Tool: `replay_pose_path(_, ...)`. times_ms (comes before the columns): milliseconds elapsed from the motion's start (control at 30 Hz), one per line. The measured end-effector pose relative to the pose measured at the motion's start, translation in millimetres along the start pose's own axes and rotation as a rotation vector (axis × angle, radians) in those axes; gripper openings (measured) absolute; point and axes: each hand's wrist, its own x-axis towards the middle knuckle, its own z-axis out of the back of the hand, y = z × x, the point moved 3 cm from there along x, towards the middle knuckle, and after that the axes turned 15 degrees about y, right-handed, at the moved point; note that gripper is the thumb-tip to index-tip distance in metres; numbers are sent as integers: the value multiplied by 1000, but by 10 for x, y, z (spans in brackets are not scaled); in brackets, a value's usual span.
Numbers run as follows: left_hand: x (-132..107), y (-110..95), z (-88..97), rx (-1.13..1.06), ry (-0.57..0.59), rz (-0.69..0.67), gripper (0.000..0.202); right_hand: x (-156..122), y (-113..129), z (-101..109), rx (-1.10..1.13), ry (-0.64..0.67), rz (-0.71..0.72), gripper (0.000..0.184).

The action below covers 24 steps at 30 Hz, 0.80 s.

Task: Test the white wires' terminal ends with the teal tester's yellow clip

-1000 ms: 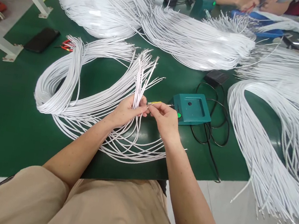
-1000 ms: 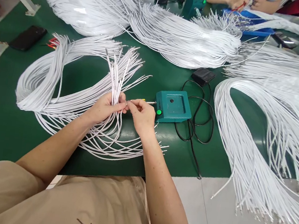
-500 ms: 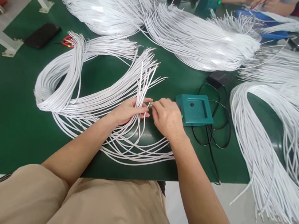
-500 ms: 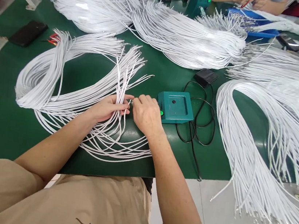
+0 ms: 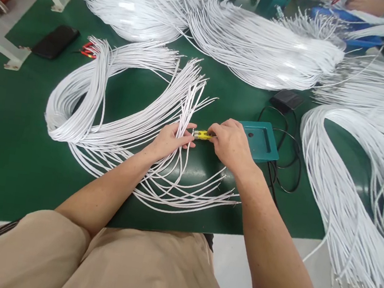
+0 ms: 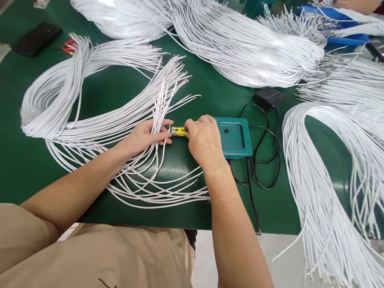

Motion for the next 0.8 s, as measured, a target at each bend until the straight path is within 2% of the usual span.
replay_pose_path(233,37,62,9,8,-37,32,46,32,-27,-50,69,-20,-76,19)
replay_pose_path(400,42,83,-5,-7,10,35,49,-9,17,9,72,-8,-62,18)
replay_pose_path(467,41,86,-7,-20,17,41,49,-61,26,33,62,-49,-77,20)
replay_pose_path(633,37,73,7,-15,24,106,49,-205,-67,6,-10,-240,-409,40)
replay_pose_path(700,26,58,20,-10,23,118,48,-211,-96,-32,-28,-233,-455,43)
replay_pose_path(800,-1,35,49,-8,10,117,45,-195,-89,-31,-21,-220,-439,42)
